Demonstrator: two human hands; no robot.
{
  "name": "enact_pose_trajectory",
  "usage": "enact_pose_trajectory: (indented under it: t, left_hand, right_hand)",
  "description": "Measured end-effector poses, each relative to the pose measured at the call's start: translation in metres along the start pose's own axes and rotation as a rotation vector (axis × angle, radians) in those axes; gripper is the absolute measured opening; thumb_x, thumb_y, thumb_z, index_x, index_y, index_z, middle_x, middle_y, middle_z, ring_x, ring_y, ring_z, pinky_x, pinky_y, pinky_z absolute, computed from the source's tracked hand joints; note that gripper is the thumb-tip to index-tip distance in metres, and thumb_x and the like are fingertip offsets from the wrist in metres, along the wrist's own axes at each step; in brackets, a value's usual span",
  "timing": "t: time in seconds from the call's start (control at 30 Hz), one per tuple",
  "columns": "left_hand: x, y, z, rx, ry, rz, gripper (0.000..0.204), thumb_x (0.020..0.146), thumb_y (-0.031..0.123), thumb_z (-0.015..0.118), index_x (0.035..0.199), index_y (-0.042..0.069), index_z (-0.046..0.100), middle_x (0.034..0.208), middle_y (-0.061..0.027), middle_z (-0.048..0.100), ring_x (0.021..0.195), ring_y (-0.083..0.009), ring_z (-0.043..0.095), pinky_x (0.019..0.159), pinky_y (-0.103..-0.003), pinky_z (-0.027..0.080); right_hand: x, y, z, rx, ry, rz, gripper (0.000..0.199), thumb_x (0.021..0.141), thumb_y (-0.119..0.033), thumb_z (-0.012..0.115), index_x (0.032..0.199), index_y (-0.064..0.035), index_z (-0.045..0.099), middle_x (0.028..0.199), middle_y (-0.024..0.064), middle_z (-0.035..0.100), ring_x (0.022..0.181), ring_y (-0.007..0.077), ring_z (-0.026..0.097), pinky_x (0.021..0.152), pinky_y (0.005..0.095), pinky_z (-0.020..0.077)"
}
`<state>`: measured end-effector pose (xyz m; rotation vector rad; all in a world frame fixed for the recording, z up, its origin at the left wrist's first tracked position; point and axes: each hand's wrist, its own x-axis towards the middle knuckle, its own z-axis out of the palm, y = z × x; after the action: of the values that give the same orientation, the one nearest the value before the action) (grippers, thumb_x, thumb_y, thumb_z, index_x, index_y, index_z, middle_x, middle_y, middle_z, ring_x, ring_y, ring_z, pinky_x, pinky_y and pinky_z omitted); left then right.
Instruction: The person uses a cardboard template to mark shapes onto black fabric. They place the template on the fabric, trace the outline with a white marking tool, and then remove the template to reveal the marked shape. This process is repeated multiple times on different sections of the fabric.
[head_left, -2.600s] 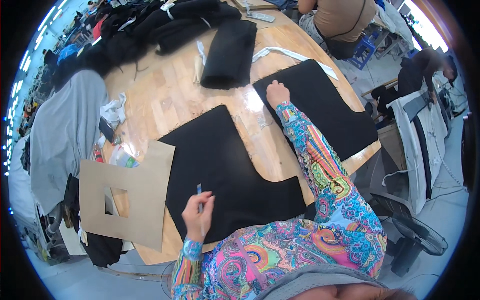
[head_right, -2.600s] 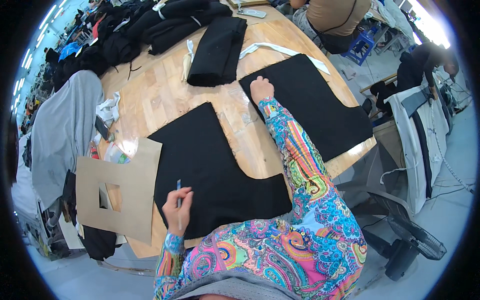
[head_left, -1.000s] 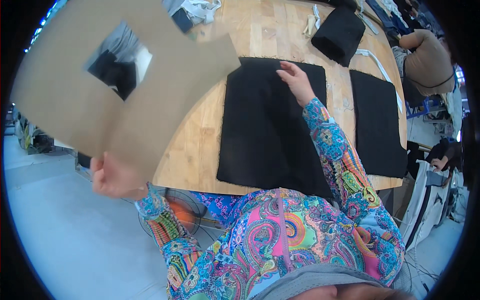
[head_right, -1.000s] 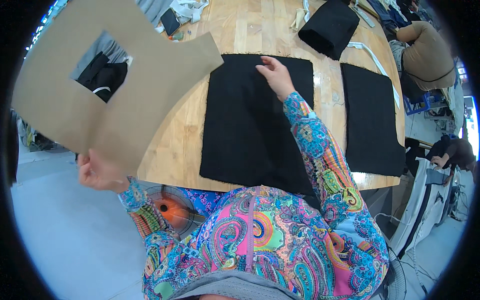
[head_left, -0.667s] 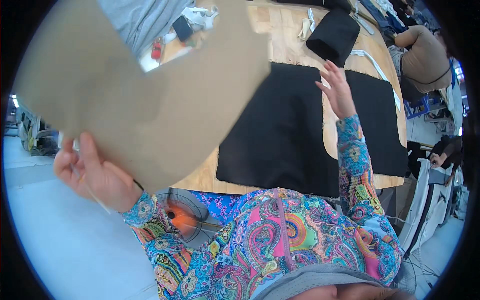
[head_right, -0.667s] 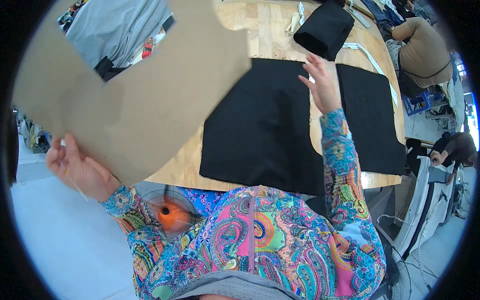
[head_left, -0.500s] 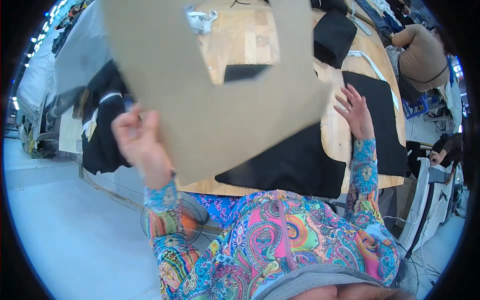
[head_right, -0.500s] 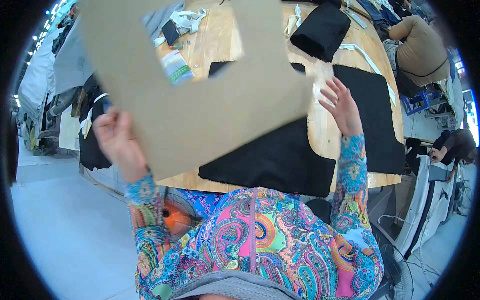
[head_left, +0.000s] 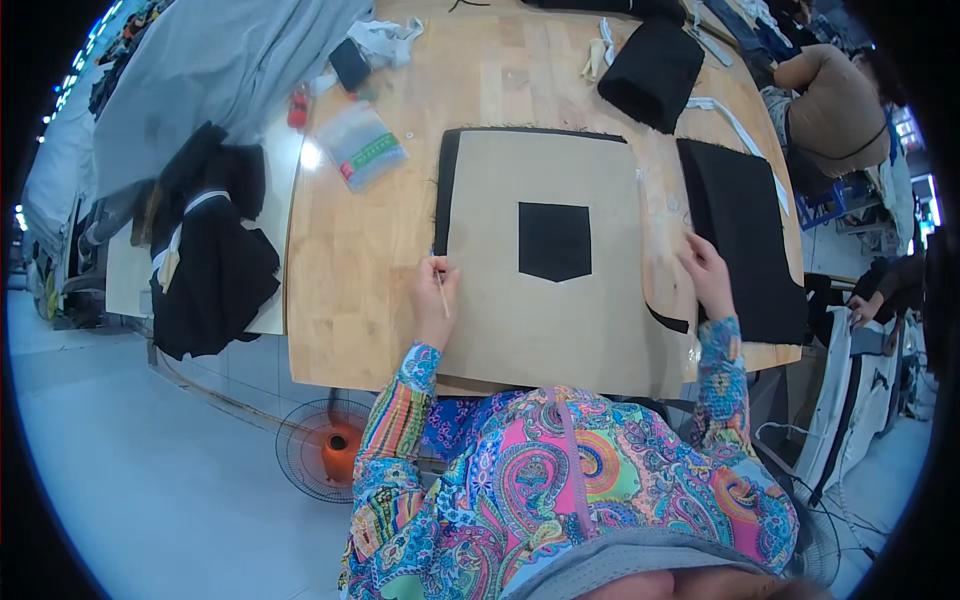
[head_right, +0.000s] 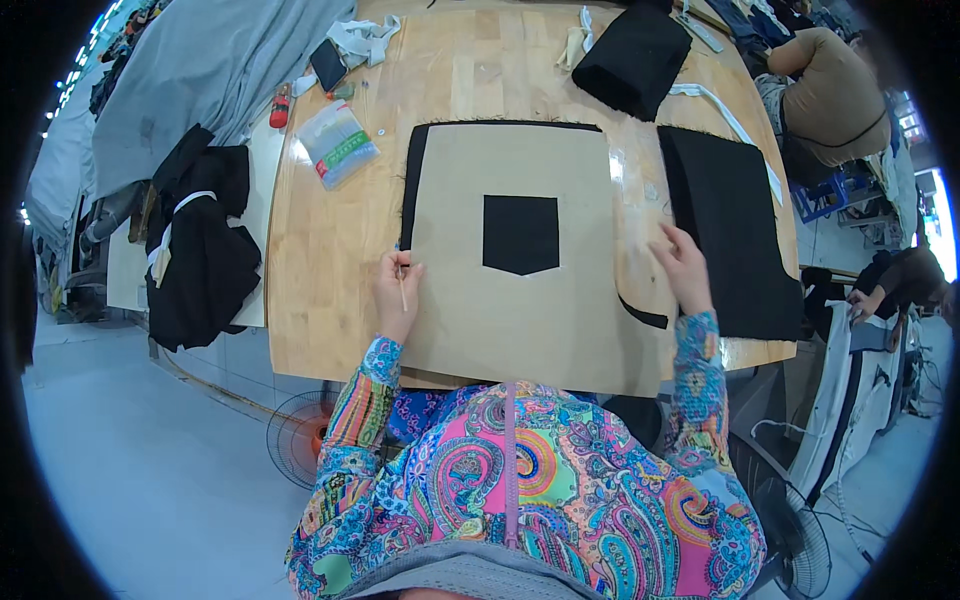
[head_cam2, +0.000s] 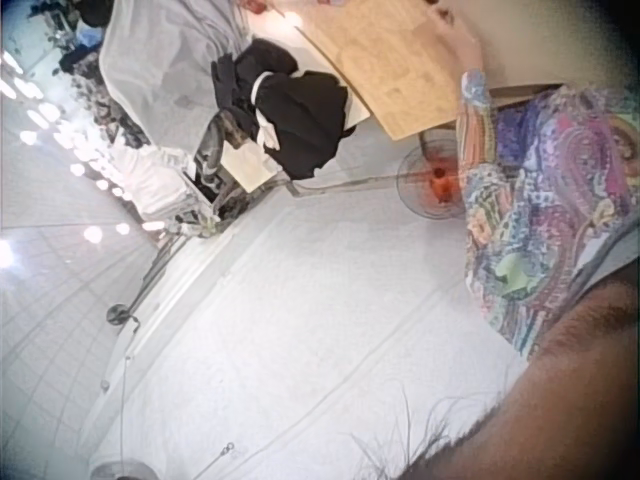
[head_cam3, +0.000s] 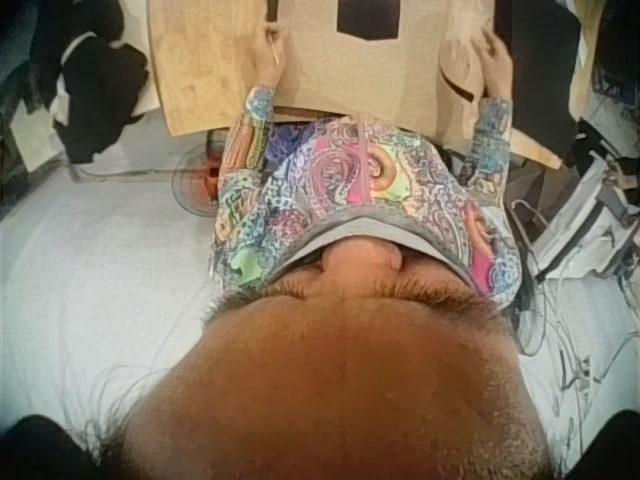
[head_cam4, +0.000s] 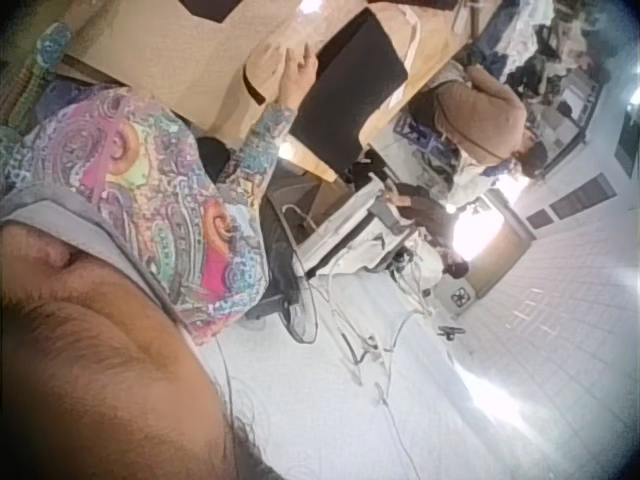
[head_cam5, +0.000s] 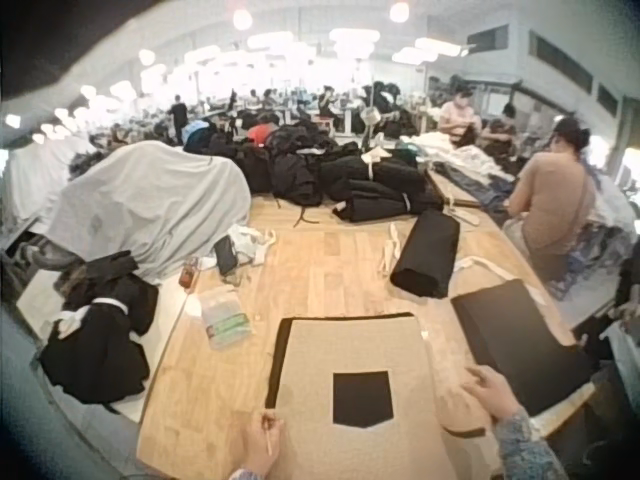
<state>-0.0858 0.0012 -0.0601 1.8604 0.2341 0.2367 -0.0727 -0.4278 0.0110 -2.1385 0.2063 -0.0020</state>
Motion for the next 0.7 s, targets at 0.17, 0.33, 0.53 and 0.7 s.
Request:
enact_pose_trajectory:
  t: [0.17,0.33,0.53,0.7]
  left_hand:
    - [-0.001,0.002,-0.002,0.068,0.044,-0.021,0.019,0.079,0.003,0.067,0.094,0.003,0.055,0.07,-0.0019,0.051,0.062,-0.0118,0.049,0.059,-0.027,0.043]
    - [-0.004,0.032,-0.007,0.109,0.057,-0.031,0.019,0.079,0.003,0.067,0.094,0.004,0.055,0.07,-0.003,0.052,0.063,-0.0135,0.05,0.06,-0.029,0.044]
    - [-0.011,0.032,-0.004,0.065,0.077,-0.063,0.018,0.079,0.004,0.067,0.094,0.003,0.055,0.074,-0.0049,0.056,0.066,-0.0151,0.053,0.064,-0.03,0.045]
    - [-0.023,0.034,-0.004,0.053,0.1,-0.06,0.017,0.08,0.003,0.066,0.092,0.003,0.054,0.081,-0.0076,0.06,0.068,-0.0155,0.054,0.065,-0.03,0.046]
  right_hand:
    - [0.05,-0.07,0.1,-0.258,-0.209,-0.464,0.048,0.082,-0.024,0.07,0.122,-0.0012,0.055,0.134,0.0186,0.048,0.127,0.0344,0.043,0.104,0.04,0.0364]
    - [0.109,-0.116,0.188,-0.397,-0.349,-0.722,0.064,0.082,-0.031,0.069,0.134,-0.0034,0.043,0.142,0.0193,0.038,0.135,0.0356,0.03,0.109,0.0459,0.0289]
    - [0.135,-0.15,0.229,-0.664,-0.415,-0.748,0.07,0.081,-0.036,0.068,0.137,-0.0059,0.039,0.145,0.0188,0.034,0.136,0.0356,0.029,0.109,0.0497,0.0268]
    - [0.139,-0.119,0.181,-0.251,-0.03,-0.626,0.048,0.081,-0.026,0.068,0.122,-0.0039,0.056,0.129,0.0184,0.052,0.123,0.0335,0.046,0.102,0.0426,0.0372]
